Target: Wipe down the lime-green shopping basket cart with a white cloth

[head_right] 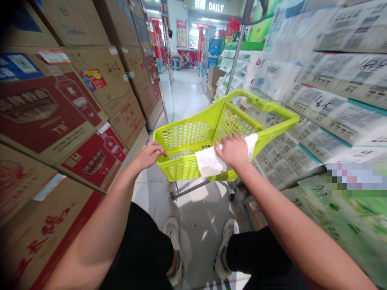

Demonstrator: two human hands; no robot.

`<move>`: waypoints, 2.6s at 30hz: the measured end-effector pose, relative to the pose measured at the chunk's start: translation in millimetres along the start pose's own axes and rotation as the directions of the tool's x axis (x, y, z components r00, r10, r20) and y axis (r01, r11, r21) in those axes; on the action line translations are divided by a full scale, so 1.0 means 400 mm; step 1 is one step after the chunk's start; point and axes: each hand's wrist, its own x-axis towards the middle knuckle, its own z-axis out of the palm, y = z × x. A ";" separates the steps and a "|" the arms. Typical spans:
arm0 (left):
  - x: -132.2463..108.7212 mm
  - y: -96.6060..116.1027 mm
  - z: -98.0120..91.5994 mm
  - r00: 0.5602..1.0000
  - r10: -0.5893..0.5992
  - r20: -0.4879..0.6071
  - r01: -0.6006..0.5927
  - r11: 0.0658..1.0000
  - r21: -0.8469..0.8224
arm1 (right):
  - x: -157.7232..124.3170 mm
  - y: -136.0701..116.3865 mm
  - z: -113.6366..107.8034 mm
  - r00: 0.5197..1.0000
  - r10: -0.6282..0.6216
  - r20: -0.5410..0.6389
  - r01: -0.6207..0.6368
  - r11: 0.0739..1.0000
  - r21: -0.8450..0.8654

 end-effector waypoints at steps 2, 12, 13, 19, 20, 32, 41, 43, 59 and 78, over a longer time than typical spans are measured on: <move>-0.016 0.035 -0.008 1.000 0.010 0.005 -0.010 0.983 0.183 | -0.004 0.089 0.009 0.996 0.054 -0.074 -0.057 0.998 -0.037; -0.051 0.252 -0.026 0.904 -0.064 0.423 -0.117 0.914 0.388 | 0.003 0.039 0.110 0.980 0.043 -0.196 0.005 0.971 0.238; -0.051 0.257 -0.026 0.898 -0.085 0.432 -0.105 0.911 0.399 | 0.006 0.020 0.111 0.983 0.014 -0.185 0.035 0.966 0.256; -0.056 0.261 -0.019 0.880 -0.165 0.446 -0.052 0.899 0.435 | 0.072 -0.051 0.108 0.993 -0.083 -0.087 0.105 0.949 0.296; -0.058 0.264 -0.015 0.895 -0.165 0.415 -0.028 0.907 0.421 | 0.097 -0.053 0.110 0.994 -0.082 -0.067 0.099 0.950 0.295; -0.045 0.141 0.007 0.981 0.116 -0.155 -0.083 0.975 0.208 | 0.202 -0.107 0.135 0.967 -0.180 0.179 0.099 0.916 0.388; -0.067 0.165 0.000 0.998 0.058 0.021 -0.062 0.964 0.259 | 0.011 -0.199 0.121 0.972 -0.228 0.048 0.165 0.818 0.551; -0.076 0.180 -0.009 0.996 0.077 0.039 -0.084 0.971 0.222 | -0.024 -0.214 0.115 0.976 -0.217 0.033 0.168 0.837 0.520; -0.047 0.254 0.061 0.993 0.117 0.014 -0.110 0.961 -0.253 | -0.076 -0.150 0.034 0.952 -0.301 0.058 0.193 0.736 0.649; -0.023 0.158 0.020 0.827 -0.216 -0.519 0.103 0.966 -0.239 | 0.035 -0.282 0.015 0.843 -0.297 0.448 0.264 0.955 0.137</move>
